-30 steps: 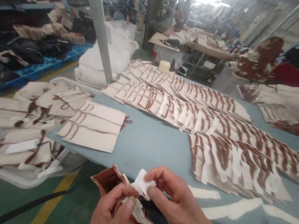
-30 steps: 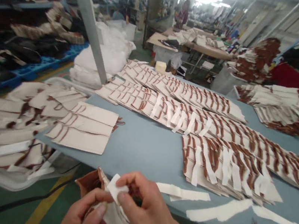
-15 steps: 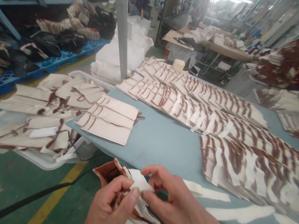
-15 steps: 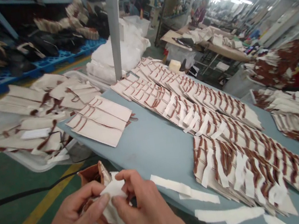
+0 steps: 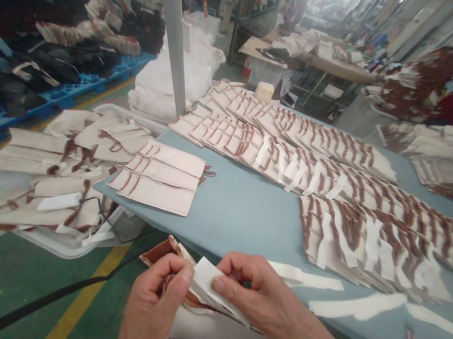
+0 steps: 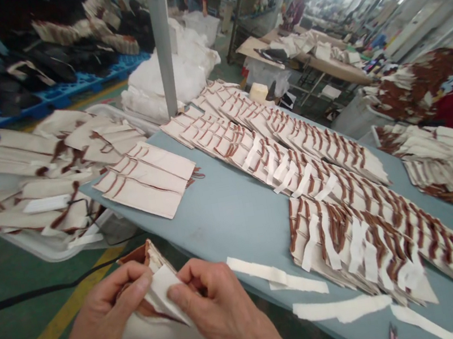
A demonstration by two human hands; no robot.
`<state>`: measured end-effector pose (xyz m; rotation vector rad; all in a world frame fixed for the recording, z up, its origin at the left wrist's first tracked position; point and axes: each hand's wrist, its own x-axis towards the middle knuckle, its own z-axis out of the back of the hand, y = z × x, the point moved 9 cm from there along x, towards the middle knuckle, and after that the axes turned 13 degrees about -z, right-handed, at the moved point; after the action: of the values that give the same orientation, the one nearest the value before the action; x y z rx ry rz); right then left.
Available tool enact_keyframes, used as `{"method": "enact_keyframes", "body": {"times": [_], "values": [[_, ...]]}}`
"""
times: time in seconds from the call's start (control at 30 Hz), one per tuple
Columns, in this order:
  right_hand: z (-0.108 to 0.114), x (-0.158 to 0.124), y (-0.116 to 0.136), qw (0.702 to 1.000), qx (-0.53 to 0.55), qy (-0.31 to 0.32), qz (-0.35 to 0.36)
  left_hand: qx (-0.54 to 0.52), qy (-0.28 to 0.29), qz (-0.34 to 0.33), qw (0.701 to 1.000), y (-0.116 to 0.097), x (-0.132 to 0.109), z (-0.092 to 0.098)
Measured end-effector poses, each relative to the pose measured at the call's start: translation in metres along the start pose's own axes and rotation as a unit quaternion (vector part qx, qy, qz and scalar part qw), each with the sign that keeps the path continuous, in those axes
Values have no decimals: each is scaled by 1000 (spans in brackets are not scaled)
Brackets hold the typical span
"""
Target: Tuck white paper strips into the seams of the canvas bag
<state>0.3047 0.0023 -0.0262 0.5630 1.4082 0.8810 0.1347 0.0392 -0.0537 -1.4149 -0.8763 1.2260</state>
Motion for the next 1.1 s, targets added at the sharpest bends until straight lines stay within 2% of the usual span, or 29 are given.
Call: {"method": "enact_keyframes", "body": {"times": [0.07,0.13,0.2,0.3,0.37,0.43,0.57,0.63,0.7,0.8,0.87,0.97,1.03,1.1], "values": [[3,0,0,998,59,14,3,15,-4,-13,1000,10,5,5],[13,0,1,991,133,-4,17,64,23,-49,996,19,12,8],[29,-2,7,975,208,-55,58,139,88,-71,984,33,16,4],[47,-7,27,924,337,-92,154,179,168,-64,967,51,15,-7],[51,-9,42,878,427,-77,201,163,171,-67,969,51,13,-14],[49,-7,55,844,495,-46,202,149,168,-86,971,43,10,-26],[38,5,68,801,576,41,156,152,204,-152,955,26,12,-60],[35,10,70,784,597,69,153,162,193,-167,953,23,19,-71],[35,16,67,775,608,67,157,163,175,-180,954,24,24,-78],[40,24,54,783,603,4,152,154,159,-210,952,24,19,-82],[44,29,43,796,589,-34,136,135,137,-251,949,17,9,-78],[46,35,28,805,581,-52,110,65,107,-320,939,-2,-9,-67],[45,40,19,805,583,-55,98,12,117,-311,943,-8,-12,-64],[41,45,9,806,583,-54,82,-21,128,-263,956,-5,-9,-63]]}}
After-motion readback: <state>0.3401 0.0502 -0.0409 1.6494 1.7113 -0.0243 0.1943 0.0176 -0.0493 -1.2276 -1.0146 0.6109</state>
